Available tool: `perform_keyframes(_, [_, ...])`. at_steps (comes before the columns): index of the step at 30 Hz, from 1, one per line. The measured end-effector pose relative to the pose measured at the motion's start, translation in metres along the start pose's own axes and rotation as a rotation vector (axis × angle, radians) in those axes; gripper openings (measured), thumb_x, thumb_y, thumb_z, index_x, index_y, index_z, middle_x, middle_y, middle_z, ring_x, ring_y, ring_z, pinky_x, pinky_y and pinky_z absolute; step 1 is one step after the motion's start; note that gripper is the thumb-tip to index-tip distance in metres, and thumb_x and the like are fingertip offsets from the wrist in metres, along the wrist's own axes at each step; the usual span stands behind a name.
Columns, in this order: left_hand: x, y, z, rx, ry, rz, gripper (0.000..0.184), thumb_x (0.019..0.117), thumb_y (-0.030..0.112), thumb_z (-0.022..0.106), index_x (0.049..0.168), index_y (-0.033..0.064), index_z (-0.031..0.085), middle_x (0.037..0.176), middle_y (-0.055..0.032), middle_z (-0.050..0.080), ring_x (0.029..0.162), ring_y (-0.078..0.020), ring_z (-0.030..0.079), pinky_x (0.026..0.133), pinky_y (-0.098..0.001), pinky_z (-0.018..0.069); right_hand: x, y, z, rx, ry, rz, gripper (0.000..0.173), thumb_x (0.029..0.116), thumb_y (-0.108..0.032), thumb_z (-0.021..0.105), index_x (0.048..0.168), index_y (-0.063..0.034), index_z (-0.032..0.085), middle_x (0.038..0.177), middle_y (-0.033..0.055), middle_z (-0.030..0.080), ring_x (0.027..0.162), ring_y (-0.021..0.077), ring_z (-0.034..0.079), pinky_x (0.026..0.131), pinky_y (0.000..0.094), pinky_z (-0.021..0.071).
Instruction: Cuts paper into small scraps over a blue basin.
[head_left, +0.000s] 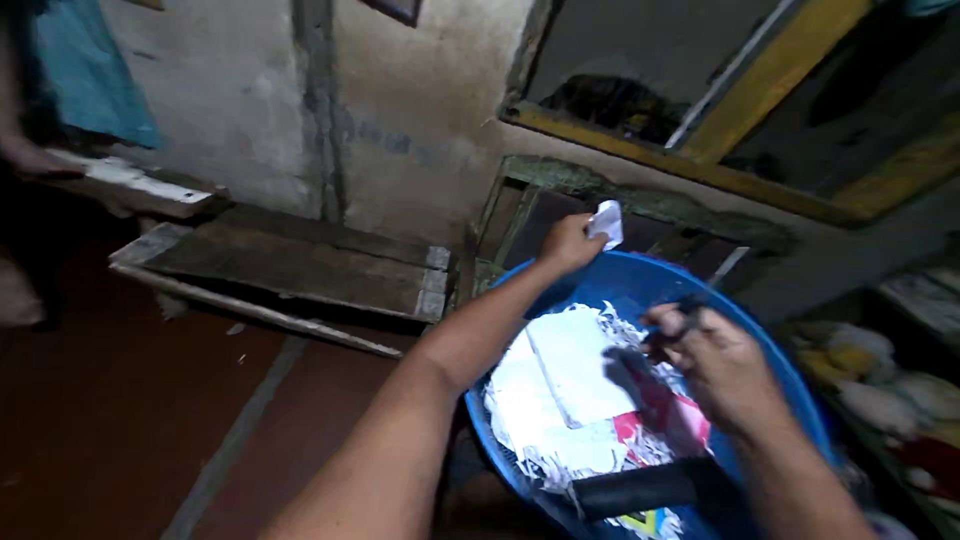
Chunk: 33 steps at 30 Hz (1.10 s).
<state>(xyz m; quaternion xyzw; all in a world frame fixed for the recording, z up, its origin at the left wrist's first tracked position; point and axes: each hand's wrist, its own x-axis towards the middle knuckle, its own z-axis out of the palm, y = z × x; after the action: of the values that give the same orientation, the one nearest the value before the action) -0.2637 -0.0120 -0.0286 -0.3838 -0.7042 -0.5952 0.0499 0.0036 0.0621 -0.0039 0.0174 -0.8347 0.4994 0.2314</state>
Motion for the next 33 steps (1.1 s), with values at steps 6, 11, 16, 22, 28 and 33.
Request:
perform_keyframes(6, [-0.02, 0.045, 0.044, -0.365, -0.049, 0.146, 0.028, 0.0968, 0.022, 0.072, 0.117, 0.0014, 0.071, 0.105, -0.01, 0.075, 0.096, -0.0163, 0.072, 0.09, -0.039, 0.0609, -0.032, 0.014, -0.004, -0.224, 0.073, -0.072, 0.029, 0.0954, -0.03, 0.072, 0.111, -0.0057, 0.069, 0.102, 0.004, 0.072, 0.08, 0.0123, 0.069, 0.07, 0.0287, 0.061])
perform_keyframes(11, [-0.047, 0.073, 0.066, -0.597, -0.389, -0.063, 0.03, 0.1011, 0.022, 0.067, 0.12, -0.0011, 0.065, 0.1, -0.013, 0.074, 0.084, -0.0226, 0.073, 0.079, -0.0405, 0.0632, -0.061, 0.056, -0.026, -0.218, 0.28, -0.01, 0.03, 0.0969, -0.033, 0.07, 0.108, -0.0051, 0.068, 0.097, 0.0053, 0.07, 0.078, 0.0128, 0.068, 0.07, 0.0303, 0.0604])
perform_keyframes(16, [-0.067, 0.086, 0.084, -0.603, -0.549, -0.004, 0.023, 0.1009, 0.018, 0.066, 0.114, -0.0015, 0.067, 0.096, -0.0122, 0.074, 0.081, -0.0219, 0.072, 0.077, -0.0397, 0.0628, -0.079, 0.088, -0.041, -0.074, 0.286, 0.118, 0.03, 0.1067, -0.027, 0.052, 0.106, -0.0004, 0.066, 0.093, 0.0092, 0.071, 0.078, 0.0181, 0.069, 0.071, 0.0356, 0.0611])
perform_keyframes(22, [-0.077, 0.088, 0.092, -0.613, -0.628, 0.03, 0.022, 0.1008, 0.016, 0.066, 0.115, -0.0008, 0.067, 0.096, -0.0115, 0.073, 0.078, -0.0206, 0.071, 0.075, -0.0385, 0.0626, -0.089, 0.096, -0.05, 0.009, 0.229, 0.079, 0.038, 0.1073, -0.033, 0.046, 0.105, -0.0003, 0.065, 0.09, 0.0106, 0.07, 0.073, 0.0188, 0.067, 0.067, 0.035, 0.0592])
perform_keyframes(28, [-0.083, 0.086, 0.091, -0.688, -0.589, -0.04, 0.022, 0.1019, 0.018, 0.065, 0.114, 0.0, 0.065, 0.093, -0.0116, 0.072, 0.076, -0.02, 0.07, 0.073, -0.0369, 0.0621, -0.087, 0.094, -0.052, 0.027, 0.197, 0.015, 0.042, 0.1068, -0.04, 0.048, 0.104, -0.001, 0.064, 0.088, 0.0116, 0.069, 0.072, 0.0209, 0.067, 0.066, 0.0365, 0.0593])
perform_keyframes(33, [-0.08, 0.083, 0.088, -0.704, -0.568, -0.093, 0.022, 0.1017, 0.018, 0.065, 0.115, 0.0005, 0.065, 0.094, -0.0116, 0.072, 0.076, -0.0194, 0.07, 0.072, -0.0354, 0.0619, -0.083, 0.091, -0.05, 0.017, 0.189, 0.01, 0.04, 0.1067, -0.038, 0.049, 0.104, -0.0014, 0.064, 0.088, 0.0117, 0.069, 0.072, 0.0207, 0.067, 0.066, 0.0357, 0.059])
